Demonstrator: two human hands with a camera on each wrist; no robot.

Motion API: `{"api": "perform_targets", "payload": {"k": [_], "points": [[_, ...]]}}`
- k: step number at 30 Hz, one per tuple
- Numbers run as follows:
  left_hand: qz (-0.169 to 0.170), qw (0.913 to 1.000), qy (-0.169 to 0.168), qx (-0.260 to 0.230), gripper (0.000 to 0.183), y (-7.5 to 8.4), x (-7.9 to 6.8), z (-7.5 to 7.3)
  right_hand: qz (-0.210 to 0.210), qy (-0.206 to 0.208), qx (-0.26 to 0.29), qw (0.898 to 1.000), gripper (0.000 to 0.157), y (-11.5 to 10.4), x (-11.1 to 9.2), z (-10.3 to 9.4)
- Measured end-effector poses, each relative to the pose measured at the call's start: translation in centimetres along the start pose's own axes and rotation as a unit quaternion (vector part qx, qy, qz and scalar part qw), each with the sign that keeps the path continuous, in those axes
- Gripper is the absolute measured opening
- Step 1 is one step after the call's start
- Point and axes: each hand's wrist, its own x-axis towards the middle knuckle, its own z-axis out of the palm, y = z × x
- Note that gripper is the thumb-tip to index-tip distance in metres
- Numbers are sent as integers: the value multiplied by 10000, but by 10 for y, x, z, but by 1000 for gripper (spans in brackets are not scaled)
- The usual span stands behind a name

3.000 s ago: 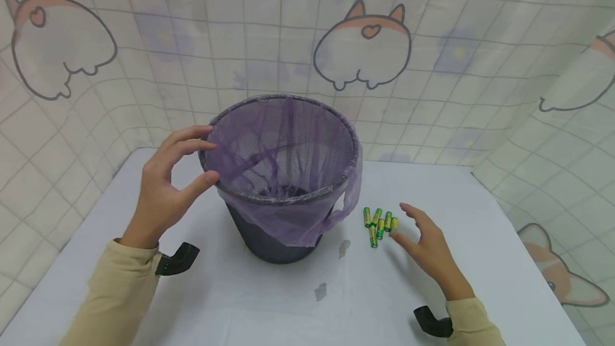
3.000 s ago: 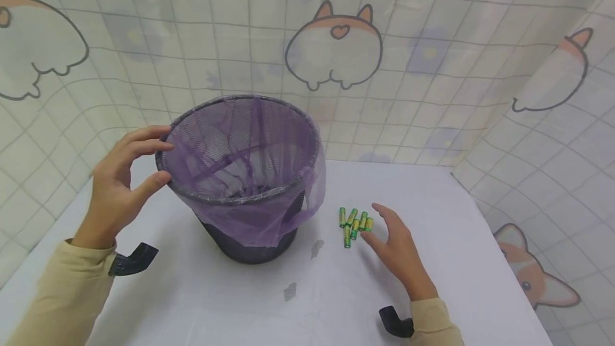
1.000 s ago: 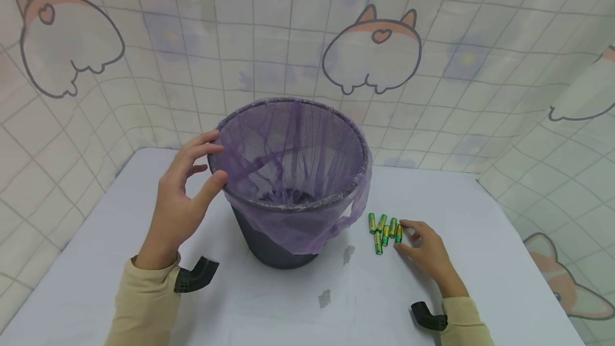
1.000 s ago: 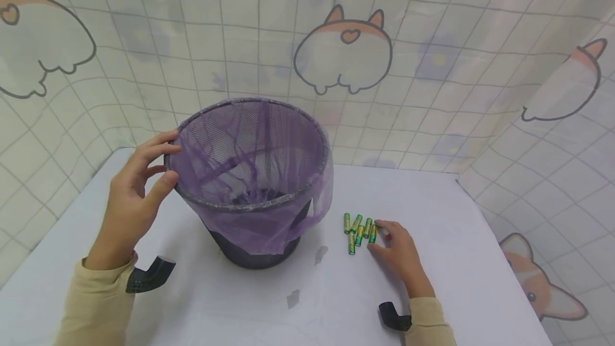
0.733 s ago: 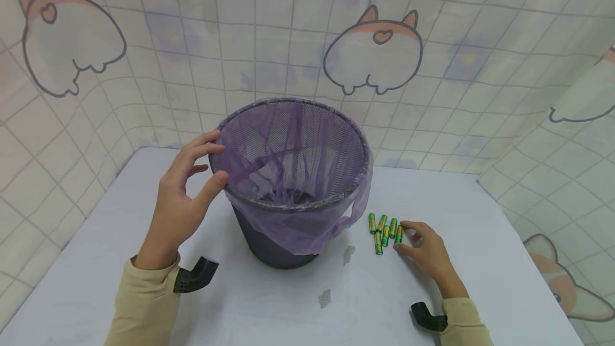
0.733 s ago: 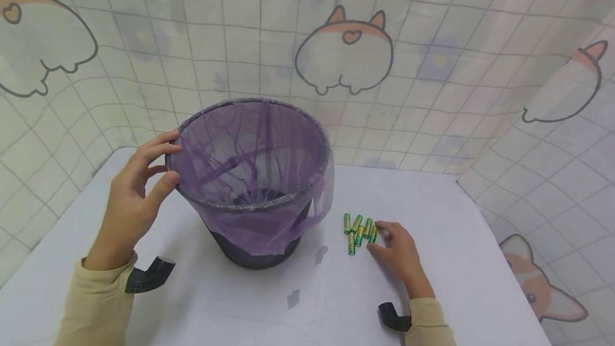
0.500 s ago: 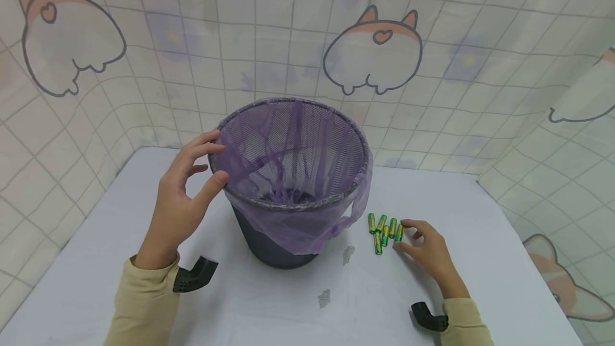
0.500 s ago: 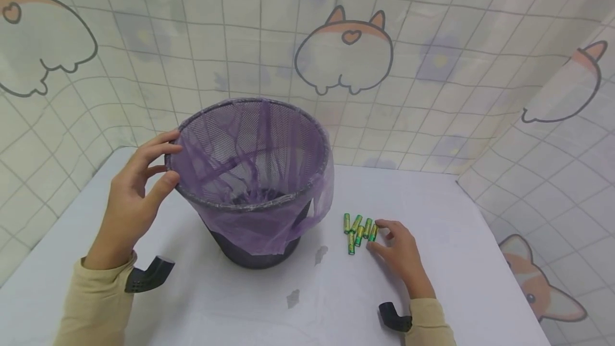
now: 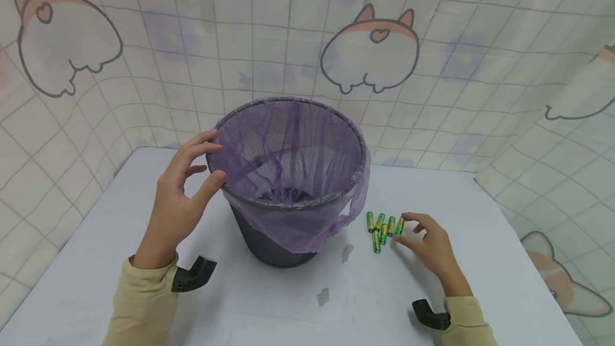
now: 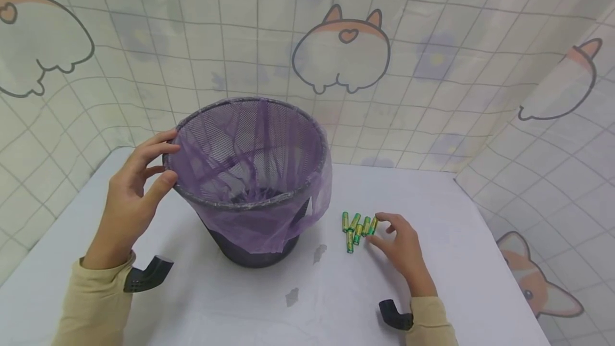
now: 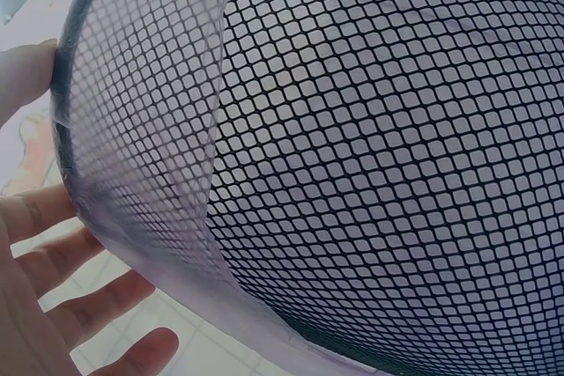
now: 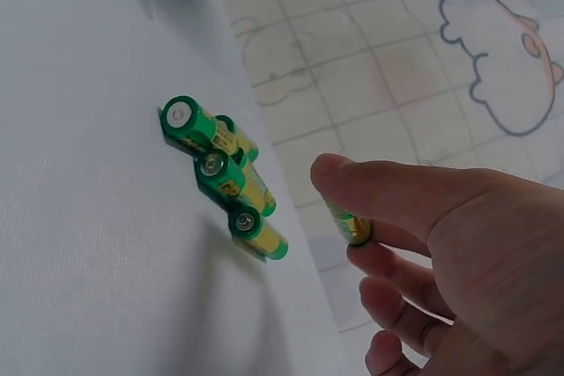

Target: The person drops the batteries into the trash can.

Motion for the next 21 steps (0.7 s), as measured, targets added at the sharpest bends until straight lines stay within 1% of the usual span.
{"api": "perform_targets", "payload": {"k": [4,8,21], "points": [[-17,10000,-9,-29,40,0,0,0,44,24,-36,10000,53,-7,0,-4],[-17,10000,-5,-97,40,0,0,0,-11,118,-36,9999,53,-13,-1,-9],[110,9994,20,-332,40,-1,1,2,-77,340,-109,9993,52,-27,-2,-20]]}}
